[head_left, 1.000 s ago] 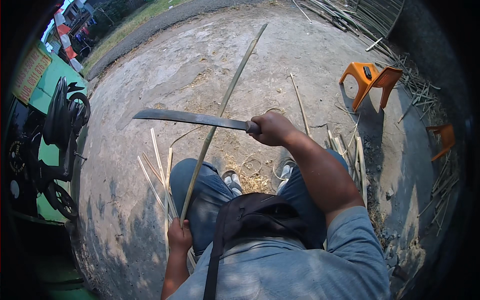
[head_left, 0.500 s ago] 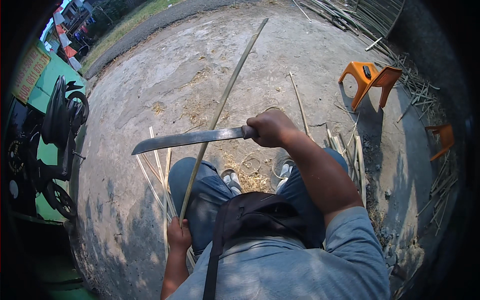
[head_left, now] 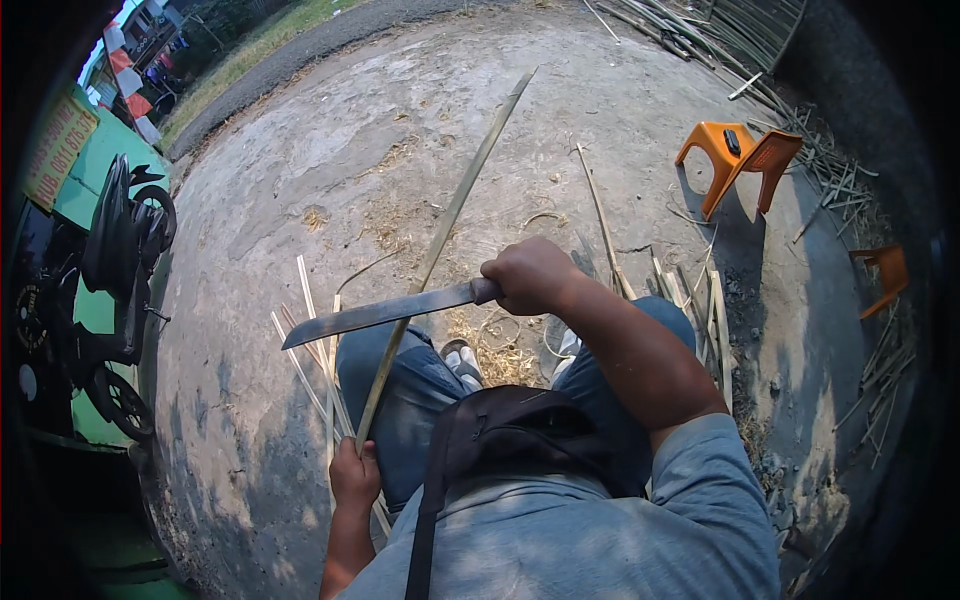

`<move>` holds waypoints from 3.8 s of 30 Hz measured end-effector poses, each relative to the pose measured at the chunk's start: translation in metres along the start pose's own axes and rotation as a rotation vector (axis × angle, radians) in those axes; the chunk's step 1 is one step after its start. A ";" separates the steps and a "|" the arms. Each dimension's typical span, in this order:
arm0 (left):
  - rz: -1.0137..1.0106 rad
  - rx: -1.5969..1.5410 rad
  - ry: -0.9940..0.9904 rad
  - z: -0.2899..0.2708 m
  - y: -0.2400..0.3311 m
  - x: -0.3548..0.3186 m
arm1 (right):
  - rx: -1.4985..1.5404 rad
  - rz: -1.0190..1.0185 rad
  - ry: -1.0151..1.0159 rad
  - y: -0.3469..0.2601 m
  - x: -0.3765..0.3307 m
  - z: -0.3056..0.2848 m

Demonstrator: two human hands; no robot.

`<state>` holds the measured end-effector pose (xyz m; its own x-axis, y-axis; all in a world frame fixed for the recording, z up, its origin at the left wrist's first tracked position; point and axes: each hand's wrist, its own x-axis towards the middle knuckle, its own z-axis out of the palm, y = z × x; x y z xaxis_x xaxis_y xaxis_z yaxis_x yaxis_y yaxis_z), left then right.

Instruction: The person strips layers from a length of bamboo using a large knife, holding the bamboo between their legs and drawing the blade down the side repeatedly.

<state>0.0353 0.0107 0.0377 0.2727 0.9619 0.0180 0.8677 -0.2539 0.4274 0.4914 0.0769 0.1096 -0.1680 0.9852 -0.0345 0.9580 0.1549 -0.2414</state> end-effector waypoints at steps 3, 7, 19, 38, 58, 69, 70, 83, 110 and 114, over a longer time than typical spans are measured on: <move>0.015 -0.011 0.016 0.005 -0.005 0.001 | 0.038 0.054 0.010 0.006 0.001 -0.007; 0.019 -0.025 0.034 0.009 -0.007 0.001 | 0.131 0.152 0.068 0.018 0.002 -0.005; 0.015 0.008 0.072 0.008 -0.005 0.001 | 0.058 -0.023 0.023 0.003 0.001 0.002; 0.009 0.029 0.077 0.008 -0.008 0.003 | 0.062 0.036 -0.029 0.004 0.000 -0.009; 0.005 -0.080 0.046 0.010 -0.008 0.005 | 0.038 -0.092 0.071 0.004 0.006 0.006; -0.002 -0.009 0.049 0.005 -0.003 0.004 | 0.148 0.137 0.047 0.012 -0.003 -0.004; -0.010 -0.001 0.045 0.004 -0.003 0.003 | 0.111 0.121 -0.006 0.004 -0.002 -0.004; -0.017 -0.002 0.060 0.009 -0.005 0.005 | 0.244 0.272 0.154 0.041 0.004 0.002; -0.008 -0.013 0.060 0.009 -0.006 0.004 | 0.254 0.206 0.217 0.037 -0.001 0.007; -0.001 -0.025 0.063 0.011 -0.009 0.004 | 0.221 0.134 0.078 0.013 -0.002 -0.003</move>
<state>0.0330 0.0162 0.0241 0.2441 0.9669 0.0739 0.8573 -0.2508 0.4496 0.5047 0.0774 0.1091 -0.0160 0.9998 -0.0078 0.8949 0.0108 -0.4461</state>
